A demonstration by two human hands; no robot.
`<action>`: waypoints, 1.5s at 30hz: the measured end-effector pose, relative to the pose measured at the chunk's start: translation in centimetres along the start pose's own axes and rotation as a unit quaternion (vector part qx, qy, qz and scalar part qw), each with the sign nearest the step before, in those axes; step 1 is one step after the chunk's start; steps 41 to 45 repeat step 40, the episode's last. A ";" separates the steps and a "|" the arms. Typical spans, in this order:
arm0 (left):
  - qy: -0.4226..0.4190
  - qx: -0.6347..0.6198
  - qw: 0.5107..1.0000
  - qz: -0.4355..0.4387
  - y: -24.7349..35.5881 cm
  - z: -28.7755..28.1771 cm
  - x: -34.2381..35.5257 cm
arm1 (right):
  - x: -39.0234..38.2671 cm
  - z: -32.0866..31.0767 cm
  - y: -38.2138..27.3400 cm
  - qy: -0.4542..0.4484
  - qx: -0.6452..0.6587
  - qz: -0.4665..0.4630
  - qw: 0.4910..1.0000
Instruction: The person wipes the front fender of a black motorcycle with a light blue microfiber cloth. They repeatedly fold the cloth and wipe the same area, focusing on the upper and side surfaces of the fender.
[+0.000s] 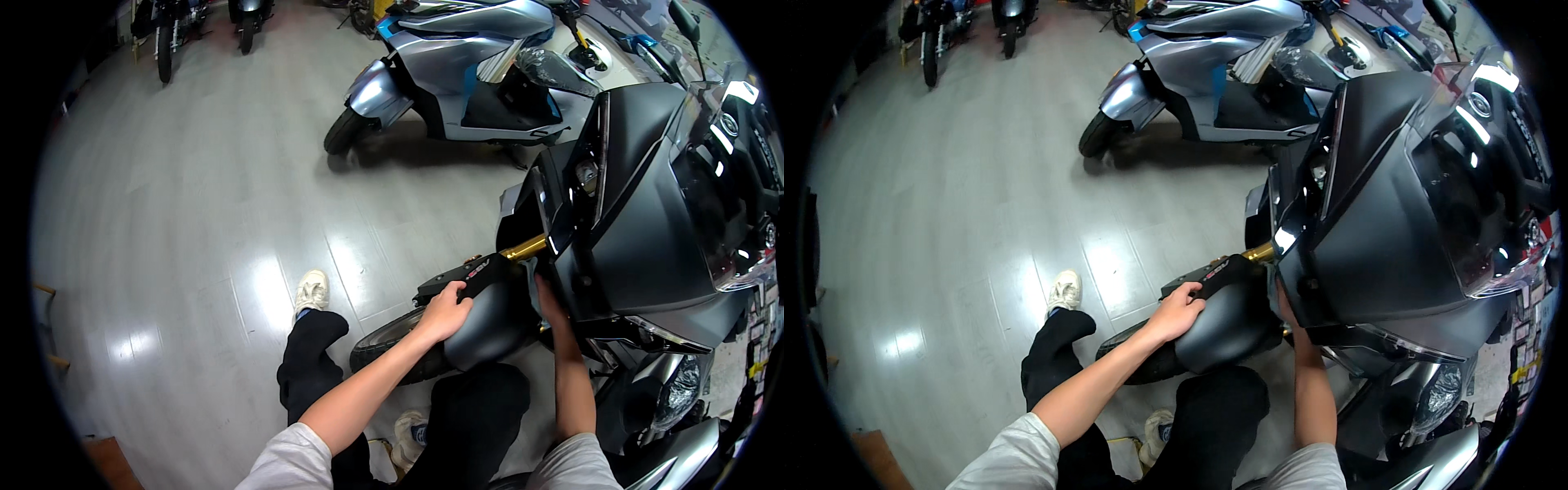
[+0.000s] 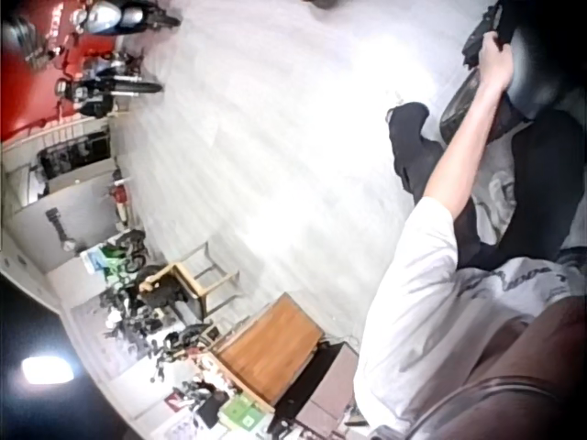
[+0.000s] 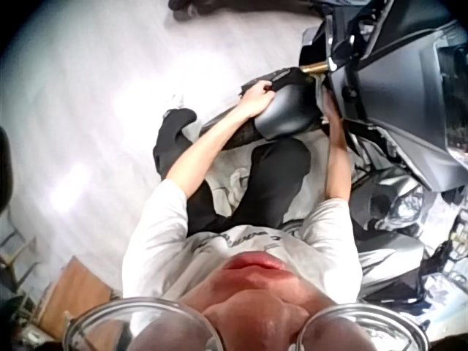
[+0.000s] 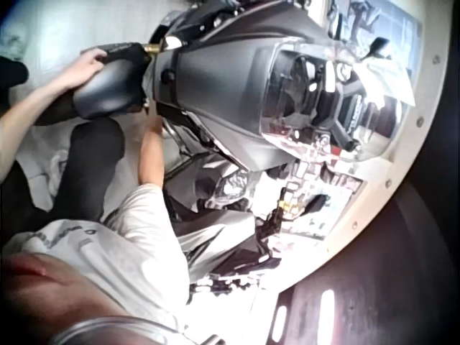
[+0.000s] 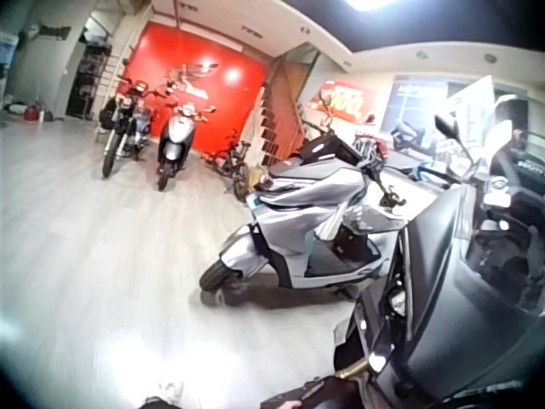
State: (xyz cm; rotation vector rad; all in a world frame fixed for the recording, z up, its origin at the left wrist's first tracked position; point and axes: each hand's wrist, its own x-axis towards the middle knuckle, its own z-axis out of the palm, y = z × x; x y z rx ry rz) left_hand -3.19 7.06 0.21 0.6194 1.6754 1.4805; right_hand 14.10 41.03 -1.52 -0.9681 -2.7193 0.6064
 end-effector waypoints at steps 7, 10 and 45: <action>0.023 0.046 0.999 0.012 0.4 -0.2 -0.7 | 3.9 1.4 -1.1 -0.034 -0.022 0.072 0.997; 0.028 0.076 0.997 0.015 0.9 -0.2 -0.9 | 4.5 1.6 -1.4 -0.036 -0.040 0.080 0.995; 0.016 0.047 0.999 0.005 -1.0 -2.3 -0.4 | -6.2 0.1 -17.1 -0.023 0.011 -0.047 0.999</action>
